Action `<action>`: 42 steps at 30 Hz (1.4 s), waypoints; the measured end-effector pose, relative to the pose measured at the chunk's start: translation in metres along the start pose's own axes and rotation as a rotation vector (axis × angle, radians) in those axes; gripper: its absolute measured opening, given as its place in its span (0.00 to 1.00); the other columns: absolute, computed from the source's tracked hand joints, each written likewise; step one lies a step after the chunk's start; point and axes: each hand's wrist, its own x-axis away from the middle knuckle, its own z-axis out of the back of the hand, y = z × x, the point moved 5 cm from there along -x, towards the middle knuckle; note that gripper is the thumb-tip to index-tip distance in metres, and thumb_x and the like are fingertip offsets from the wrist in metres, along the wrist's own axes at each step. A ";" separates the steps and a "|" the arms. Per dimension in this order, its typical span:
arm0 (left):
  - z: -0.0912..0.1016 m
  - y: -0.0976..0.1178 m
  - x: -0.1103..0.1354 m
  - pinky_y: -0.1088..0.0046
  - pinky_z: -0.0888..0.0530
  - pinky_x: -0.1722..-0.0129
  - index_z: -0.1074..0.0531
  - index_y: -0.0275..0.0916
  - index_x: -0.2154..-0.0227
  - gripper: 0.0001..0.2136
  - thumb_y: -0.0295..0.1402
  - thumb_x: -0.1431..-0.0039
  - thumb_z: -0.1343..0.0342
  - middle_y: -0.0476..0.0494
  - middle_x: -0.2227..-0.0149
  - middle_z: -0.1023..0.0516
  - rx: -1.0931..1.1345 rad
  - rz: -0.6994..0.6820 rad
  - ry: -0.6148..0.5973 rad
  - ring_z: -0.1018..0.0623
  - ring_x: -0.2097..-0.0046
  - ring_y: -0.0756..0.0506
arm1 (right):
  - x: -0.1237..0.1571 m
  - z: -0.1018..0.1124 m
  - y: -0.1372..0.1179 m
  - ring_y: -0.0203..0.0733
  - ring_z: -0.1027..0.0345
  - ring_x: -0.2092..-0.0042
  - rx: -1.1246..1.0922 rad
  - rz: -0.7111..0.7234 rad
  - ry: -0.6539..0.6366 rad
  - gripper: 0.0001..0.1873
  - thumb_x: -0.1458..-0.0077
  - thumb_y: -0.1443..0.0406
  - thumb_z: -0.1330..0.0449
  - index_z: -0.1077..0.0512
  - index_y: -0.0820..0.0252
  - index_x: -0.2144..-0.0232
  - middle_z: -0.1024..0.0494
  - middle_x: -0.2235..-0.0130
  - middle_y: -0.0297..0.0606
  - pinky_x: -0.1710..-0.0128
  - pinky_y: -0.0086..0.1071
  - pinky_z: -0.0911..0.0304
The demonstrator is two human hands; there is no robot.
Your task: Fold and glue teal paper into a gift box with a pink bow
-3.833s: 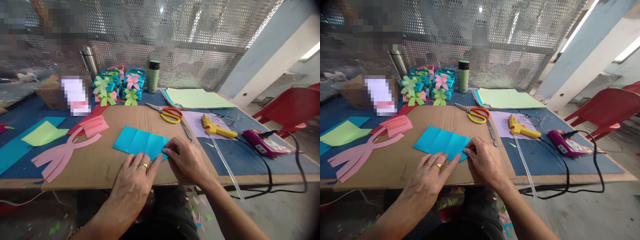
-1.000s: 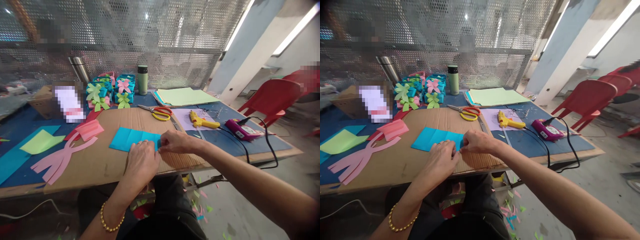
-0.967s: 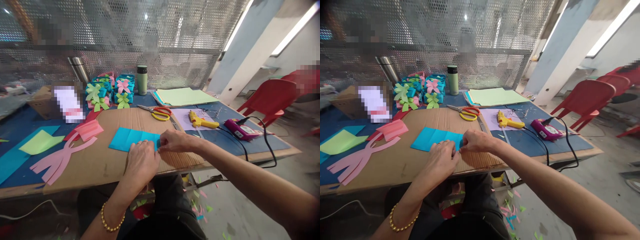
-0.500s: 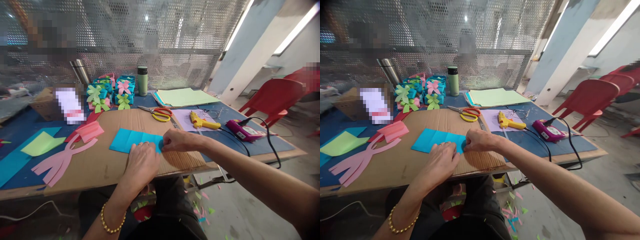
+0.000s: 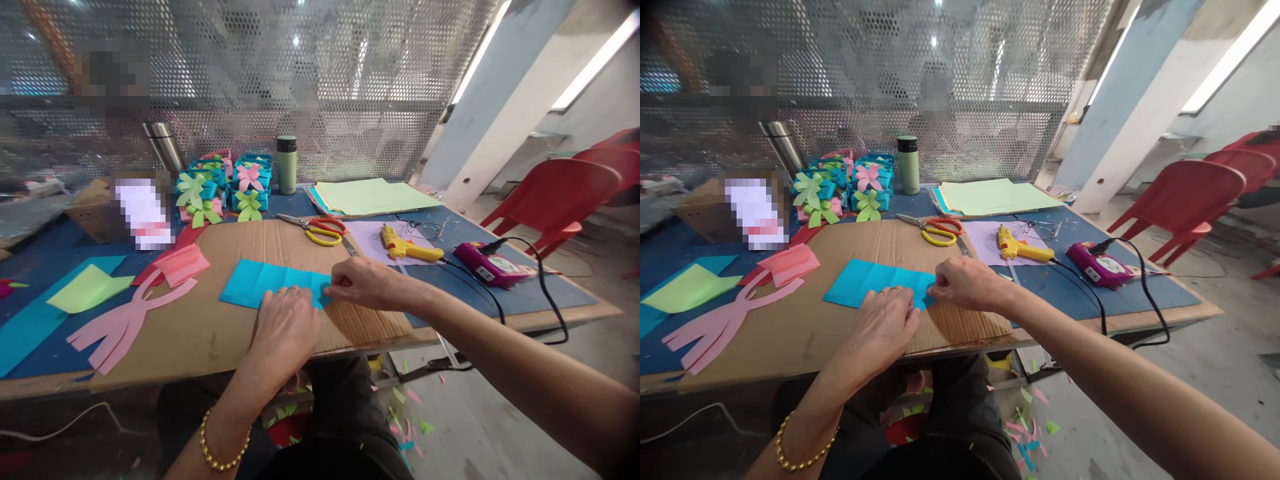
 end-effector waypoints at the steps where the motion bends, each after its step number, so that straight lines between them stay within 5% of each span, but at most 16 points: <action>1: 0.000 0.000 0.001 0.59 0.33 0.60 0.29 0.37 0.66 0.09 0.30 0.35 0.53 0.36 0.64 0.22 -0.003 -0.003 0.009 0.23 0.58 0.36 | -0.002 -0.003 -0.002 0.34 0.36 0.72 0.001 0.011 -0.022 0.13 0.45 0.55 0.39 0.23 0.59 0.70 0.23 0.72 0.34 0.74 0.29 0.51; 8: 0.011 -0.013 0.014 0.62 0.35 0.59 0.29 0.38 0.61 0.08 0.26 0.33 0.54 0.43 0.62 0.25 0.145 -0.218 0.015 0.27 0.59 0.42 | -0.012 -0.009 -0.002 0.35 0.36 0.72 -0.007 0.048 -0.137 0.14 0.47 0.54 0.37 0.22 0.58 0.70 0.23 0.73 0.34 0.74 0.29 0.51; 15: 0.017 -0.017 0.009 0.66 0.36 0.61 0.23 0.44 0.54 0.14 0.25 0.31 0.53 0.44 0.60 0.26 0.124 -0.436 0.048 0.27 0.60 0.45 | -0.013 -0.011 -0.002 0.36 0.36 0.71 0.019 0.051 -0.117 0.13 0.47 0.54 0.37 0.22 0.58 0.70 0.23 0.71 0.35 0.73 0.30 0.51; 26: 0.017 -0.020 0.018 0.64 0.41 0.61 0.22 0.42 0.60 0.15 0.30 0.27 0.55 0.47 0.62 0.21 0.044 -0.573 0.255 0.26 0.63 0.47 | -0.011 -0.012 0.000 0.36 0.36 0.72 0.008 0.038 -0.108 0.14 0.46 0.53 0.38 0.23 0.57 0.71 0.23 0.73 0.34 0.74 0.30 0.52; 37: 0.023 -0.025 0.032 0.62 0.38 0.57 0.25 0.38 0.55 0.11 0.28 0.29 0.54 0.44 0.55 0.20 -0.049 -0.622 0.178 0.29 0.59 0.44 | -0.011 -0.014 0.001 0.35 0.39 0.73 0.008 0.071 -0.095 0.14 0.45 0.53 0.38 0.25 0.58 0.73 0.24 0.73 0.34 0.73 0.30 0.52; 42: 0.025 -0.026 0.019 0.63 0.37 0.57 0.25 0.40 0.63 0.08 0.30 0.31 0.49 0.45 0.62 0.21 0.144 -0.384 0.159 0.28 0.59 0.43 | -0.010 -0.012 0.000 0.35 0.37 0.72 0.016 0.056 -0.110 0.14 0.46 0.53 0.38 0.23 0.57 0.71 0.23 0.72 0.34 0.73 0.30 0.52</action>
